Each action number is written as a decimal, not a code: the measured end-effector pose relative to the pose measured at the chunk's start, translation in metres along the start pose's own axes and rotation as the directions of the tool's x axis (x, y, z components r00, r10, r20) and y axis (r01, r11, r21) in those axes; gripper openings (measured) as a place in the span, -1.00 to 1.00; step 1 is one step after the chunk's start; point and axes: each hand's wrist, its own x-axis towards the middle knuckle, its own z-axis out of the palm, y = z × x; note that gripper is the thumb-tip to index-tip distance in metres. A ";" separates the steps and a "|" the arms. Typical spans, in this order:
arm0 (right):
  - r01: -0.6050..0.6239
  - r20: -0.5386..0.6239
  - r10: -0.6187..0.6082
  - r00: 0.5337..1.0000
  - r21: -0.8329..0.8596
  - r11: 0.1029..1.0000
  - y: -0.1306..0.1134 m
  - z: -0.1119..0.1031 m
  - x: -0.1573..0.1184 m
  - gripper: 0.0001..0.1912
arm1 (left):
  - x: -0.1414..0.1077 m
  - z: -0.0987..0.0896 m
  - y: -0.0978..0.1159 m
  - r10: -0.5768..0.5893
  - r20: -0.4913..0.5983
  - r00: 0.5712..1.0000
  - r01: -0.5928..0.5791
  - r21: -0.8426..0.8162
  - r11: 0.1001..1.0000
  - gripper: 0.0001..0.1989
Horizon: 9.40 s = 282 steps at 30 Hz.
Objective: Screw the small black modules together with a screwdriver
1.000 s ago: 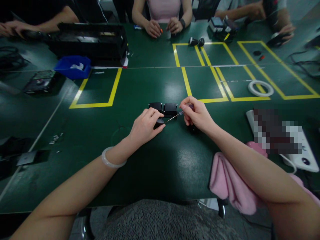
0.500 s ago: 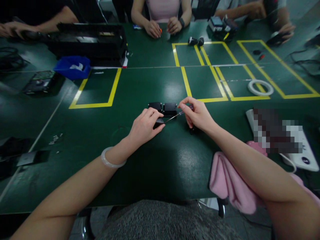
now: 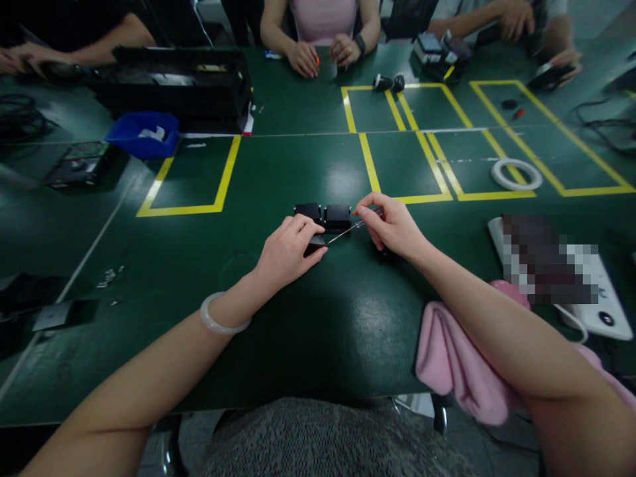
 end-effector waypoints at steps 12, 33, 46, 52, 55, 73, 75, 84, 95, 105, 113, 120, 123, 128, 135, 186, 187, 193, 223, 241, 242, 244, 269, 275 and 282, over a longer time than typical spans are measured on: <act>0.077 0.007 -0.077 0.997 0.018 0.997 -0.007 0.003 -0.004 -0.80 | 0.000 0.000 0.001 0.002 0.002 1.000 -0.002 0.009 1.000 -0.73; 0.079 0.017 -0.081 0.997 0.091 0.993 -0.006 0.003 -0.002 -0.86 | -0.001 0.000 0.000 0.011 -0.001 1.000 -0.011 0.000 1.000 -0.73; 0.078 0.036 -0.081 0.996 0.083 0.993 -0.002 0.002 -0.002 -0.75 | -0.001 0.001 -0.001 0.022 -0.020 1.000 -0.022 -0.004 1.000 -0.73; 0.072 0.029 -0.074 0.997 0.051 0.996 -0.002 0.003 -0.003 -0.73 | -0.001 0.001 -0.001 0.024 -0.022 0.999 -0.025 -0.010 1.000 -0.72; 0.108 0.023 -0.110 0.994 0.068 0.992 -0.002 0.003 -0.003 -0.81 | -0.001 0.001 -0.001 0.030 -0.026 0.999 -0.030 -0.009 1.000 -0.72; 0.089 0.023 -0.091 0.996 0.062 0.994 -0.001 0.004 -0.002 -0.73 | -0.002 0.002 -0.002 0.027 -0.028 0.999 -0.027 0.005 1.000 -0.72; 0.087 0.022 -0.088 0.996 0.056 0.995 -0.001 0.004 -0.002 -0.73 | -0.002 0.002 -0.002 0.034 -0.036 0.999 -0.033 0.007 0.999 -0.72; 0.083 0.015 -0.084 0.996 0.050 0.995 -0.001 0.004 -0.002 -0.71 | -0.002 0.003 -0.002 0.033 -0.029 0.999 -0.033 0.008 0.999 -0.72; 0.073 0.013 -0.074 0.997 0.037 0.997 -0.003 0.004 -0.003 -0.67 | -0.002 0.000 -0.001 0.016 -0.003 1.000 -0.016 0.001 1.000 -0.72; 0.091 -0.003 -0.091 0.996 0.025 0.995 -0.002 0.004 -0.003 -0.77 | -0.001 0.001 -0.001 0.018 -0.013 1.000 -0.018 0.002 1.000 -0.73; 0.105 -0.023 -0.104 0.994 0.029 0.994 -0.003 0.004 -0.004 -0.86 | -0.001 0.000 0.000 0.022 -0.012 1.000 -0.022 0.005 1.000 -0.73; 0.087 -0.012 -0.087 0.996 -0.013 0.996 -0.003 0.003 -0.004 -0.83 | -0.001 0.000 -0.001 0.010 -0.003 1.000 -0.010 -0.008 1.000 -0.73; 0.108 -0.023 -0.108 0.994 0.001 0.994 -0.004 0.004 -0.004 -0.90 | -0.001 0.000 -0.001 0.015 -0.009 1.000 -0.016 -0.015 1.000 -0.74; 0.079 -0.014 -0.079 0.997 -0.024 0.997 -0.004 0.003 -0.004 -0.79 | -0.002 0.001 -0.002 0.025 -0.018 1.000 -0.025 -0.008 1.000 -0.73; 0.101 -0.013 -0.101 0.995 0.001 0.995 -0.005 0.003 -0.004 -0.81 | -0.002 0.002 -0.002 0.009 -0.015 1.000 -0.009 0.004 1.000 -0.73; 0.119 0.024 -0.119 0.993 -0.032 0.992 -0.004 0.003 -0.005 -0.76 | -0.002 0.002 -0.003 0.016 -0.023 1.000 -0.016 -0.001 1.000 -0.71; 0.125 0.016 -0.124 0.992 -0.027 0.992 -0.004 0.003 -0.005 -0.78 | -0.002 0.002 -0.003 0.016 -0.021 1.000 -0.017 -0.002 1.000 -0.71; 0.132 0.011 -0.131 0.991 -0.030 0.991 -0.004 0.003 -0.005 -0.77 | -0.003 0.003 -0.004 0.022 -0.025 0.999 -0.022 0.004 1.000 -0.70; 0.145 -0.008 -0.145 0.989 -0.032 0.989 -0.003 0.003 -0.004 -0.82 | -0.002 0.001 -0.002 0.022 -0.018 1.000 -0.022 -0.005 1.000 -0.72; 0.136 -0.005 -0.136 0.991 -0.033 0.990 -0.005 0.003 -0.004 -0.82 | -0.002 0.001 -0.002 0.003 -0.006 1.000 -0.003 -0.013 1.000 -0.71; 0.139 -0.008 -0.139 0.990 -0.026 0.990 -0.005 0.003 -0.004 -0.83 | -0.002 0.001 -0.002 0.003 -0.007 1.000 -0.003 -0.014 1.000 -0.71; 0.131 -0.001 -0.131 0.991 -0.034 0.991 -0.005 0.002 -0.004 -0.83 | -0.002 0.001 -0.002 0.007 -0.012 1.000 -0.008 -0.015 1.000 -0.72; 0.113 0.027 -0.112 0.993 -0.044 0.993 -0.004 0.002 -0.005 -0.71 | -0.002 0.002 -0.003 0.010 -0.014 1.000 -0.010 -0.020 1.000 -0.72; 0.166 -0.009 -0.166 0.986 -0.024 0.986 -0.003 0.003 -0.004 -0.78 | -0.002 0.000 -0.002 0.013 -0.002 1.000 -0.013 -0.014 1.000 -0.72; 0.141 0.017 -0.140 0.990 -0.051 0.989 -0.001 0.003 -0.004 -0.75 | -0.002 0.002 -0.003 0.021 -0.016 1.000 -0.021 -0.006 1.000 -0.72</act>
